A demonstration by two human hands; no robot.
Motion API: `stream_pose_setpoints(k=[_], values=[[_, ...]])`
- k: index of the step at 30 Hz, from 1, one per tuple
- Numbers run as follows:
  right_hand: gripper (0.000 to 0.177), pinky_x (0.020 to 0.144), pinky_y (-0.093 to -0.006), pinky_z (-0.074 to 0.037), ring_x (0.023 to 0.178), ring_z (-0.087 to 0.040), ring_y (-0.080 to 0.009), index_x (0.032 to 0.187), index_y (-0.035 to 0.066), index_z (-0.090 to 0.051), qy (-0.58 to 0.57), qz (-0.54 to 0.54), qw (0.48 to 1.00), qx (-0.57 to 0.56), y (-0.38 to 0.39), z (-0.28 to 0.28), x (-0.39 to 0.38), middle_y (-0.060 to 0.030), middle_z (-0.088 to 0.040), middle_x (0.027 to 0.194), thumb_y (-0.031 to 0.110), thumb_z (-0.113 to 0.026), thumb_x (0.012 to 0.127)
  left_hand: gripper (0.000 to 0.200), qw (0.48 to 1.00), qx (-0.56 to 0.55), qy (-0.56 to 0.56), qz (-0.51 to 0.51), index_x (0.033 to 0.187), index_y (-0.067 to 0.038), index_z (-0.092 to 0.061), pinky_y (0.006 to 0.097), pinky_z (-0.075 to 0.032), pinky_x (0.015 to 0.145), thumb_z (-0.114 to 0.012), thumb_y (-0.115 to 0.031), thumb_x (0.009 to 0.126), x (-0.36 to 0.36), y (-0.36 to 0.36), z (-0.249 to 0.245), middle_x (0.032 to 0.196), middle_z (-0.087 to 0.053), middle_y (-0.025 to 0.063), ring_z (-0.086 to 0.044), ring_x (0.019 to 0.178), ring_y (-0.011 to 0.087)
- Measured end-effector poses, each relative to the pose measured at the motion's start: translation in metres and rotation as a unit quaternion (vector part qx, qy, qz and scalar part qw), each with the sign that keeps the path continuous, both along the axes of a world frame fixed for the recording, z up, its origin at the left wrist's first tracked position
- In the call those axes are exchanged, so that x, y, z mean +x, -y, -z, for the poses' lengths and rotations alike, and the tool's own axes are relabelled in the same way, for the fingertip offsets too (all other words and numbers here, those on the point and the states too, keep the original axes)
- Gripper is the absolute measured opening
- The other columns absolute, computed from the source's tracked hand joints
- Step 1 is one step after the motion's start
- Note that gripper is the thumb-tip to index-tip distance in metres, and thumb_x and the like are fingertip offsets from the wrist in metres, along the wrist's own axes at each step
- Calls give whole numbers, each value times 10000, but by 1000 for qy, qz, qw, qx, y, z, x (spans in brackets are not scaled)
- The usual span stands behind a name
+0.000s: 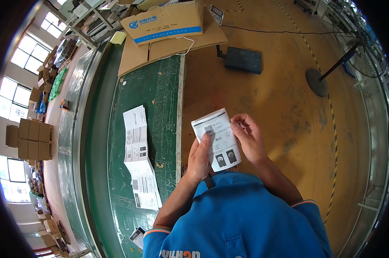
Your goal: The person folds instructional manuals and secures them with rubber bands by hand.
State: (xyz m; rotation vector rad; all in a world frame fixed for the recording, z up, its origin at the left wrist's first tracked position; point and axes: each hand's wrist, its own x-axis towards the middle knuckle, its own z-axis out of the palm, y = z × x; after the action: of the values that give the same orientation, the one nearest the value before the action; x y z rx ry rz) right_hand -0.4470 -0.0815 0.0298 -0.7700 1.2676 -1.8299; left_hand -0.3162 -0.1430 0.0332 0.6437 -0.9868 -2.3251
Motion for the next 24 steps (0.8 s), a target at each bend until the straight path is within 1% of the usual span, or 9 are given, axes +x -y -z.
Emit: stream_pose_setpoints(k=[4, 6, 9, 13, 14, 16, 17, 19, 24], values=[[239, 713, -217, -409, 797, -500, -62, 959, 22, -530, 81, -21, 996, 4, -1, -7, 4, -13, -552, 854, 238, -445, 902, 354, 999, 5, -5, -53, 1177, -13, -386, 303, -416, 870, -387, -254, 917, 3, 3, 7, 1113, -502, 115, -507, 1011, 173], [318, 700, -204, -411, 787, -511, -63, 1030, -9, -523, 171, -126, 977, 20, -3, 3, 3, -15, -560, 862, 269, -425, 911, 308, 998, -6, -4, -59, 1136, -18, -430, 284, -431, 840, -437, -216, 902, 2, 5, 5, 1073, -531, 97, -526, 963, 151], [334, 717, -212, -420, 819, -520, -72, 1045, -13, -522, 148, -146, 977, -41, -7, 5, 3, -30, -570, 900, 270, -393, 922, 252, 994, -58, 8, -89, 1082, -26, -475, 263, -448, 796, -495, -169, 875, -2, 9, 12, 1007, -567, 71, -548, 888, 123], [330, 748, -221, -425, 854, -519, -74, 1081, -19, -510, 51, -151, 987, 18, -10, -4, 6, -48, -573, 930, 243, -383, 927, 222, 992, -50, -12, -111, 1049, -30, -497, 248, -457, 760, -521, -144, 860, -5, 7, 11, 950, -589, 53, -559, 834, 106], [330, 748, -221, -425, 854, -519, -74, 1081, -19, -510, 50, -150, 987, 18, -10, -3, 6, -48, -573, 930, 243, -383, 927, 223, 993, -49, -13, -107, 1051, -32, -497, 246, -458, 755, -520, -145, 860, -5, 7, 11, 948, -590, 51, -559, 833, 104], [327, 756, -223, -427, 870, -522, -81, 1101, -23, -499, 201, -154, 967, -25, -12, 2, 9, -54, -573, 941, 228, -384, 926, 225, 993, -50, -15, -104, 1054, -33, -497, 245, -459, 750, -519, -147, 861, -4, 7, 11, 946, -590, 49, -559, 832, 103], [327, 756, -223, -427, 870, -522, -81, 1101, -23, -499, 201, -155, 967, -26, -13, 3, 12, -54, -573, 941, 228, -384, 926, 225, 993, -53, -15, -107, 1056, -32, -497, 243, -459, 747, -516, -146, 863, -4, 7, 11, 949, -589, 50, -558, 833, 101], [346, 762, -224, -427, 877, -528, -86, 1106, -23, -495, 58, -132, 989, 17, -14, 4, 17, -57, -575, 953, 248, -372, 929, 225, 992, -54, -15, -109, 1057, -31, -496, 242, -460, 743, -513, -145, 864, -4, 6, 12, 951, -589, 52, -558, 833, 100], [378, 792, -242, -426, 900, -533, -104, 1124, -25, -485, 145, -131, 980, -30, -15, -5, 15, -72, -569, 985, 274, -363, 928, 233, 990, -81, -16, -115, 1070, -24, -489, 243, -455, 754, -495, -151, 874, -5, 3, 11, 970, -581, 56, -551, 850, 100]])
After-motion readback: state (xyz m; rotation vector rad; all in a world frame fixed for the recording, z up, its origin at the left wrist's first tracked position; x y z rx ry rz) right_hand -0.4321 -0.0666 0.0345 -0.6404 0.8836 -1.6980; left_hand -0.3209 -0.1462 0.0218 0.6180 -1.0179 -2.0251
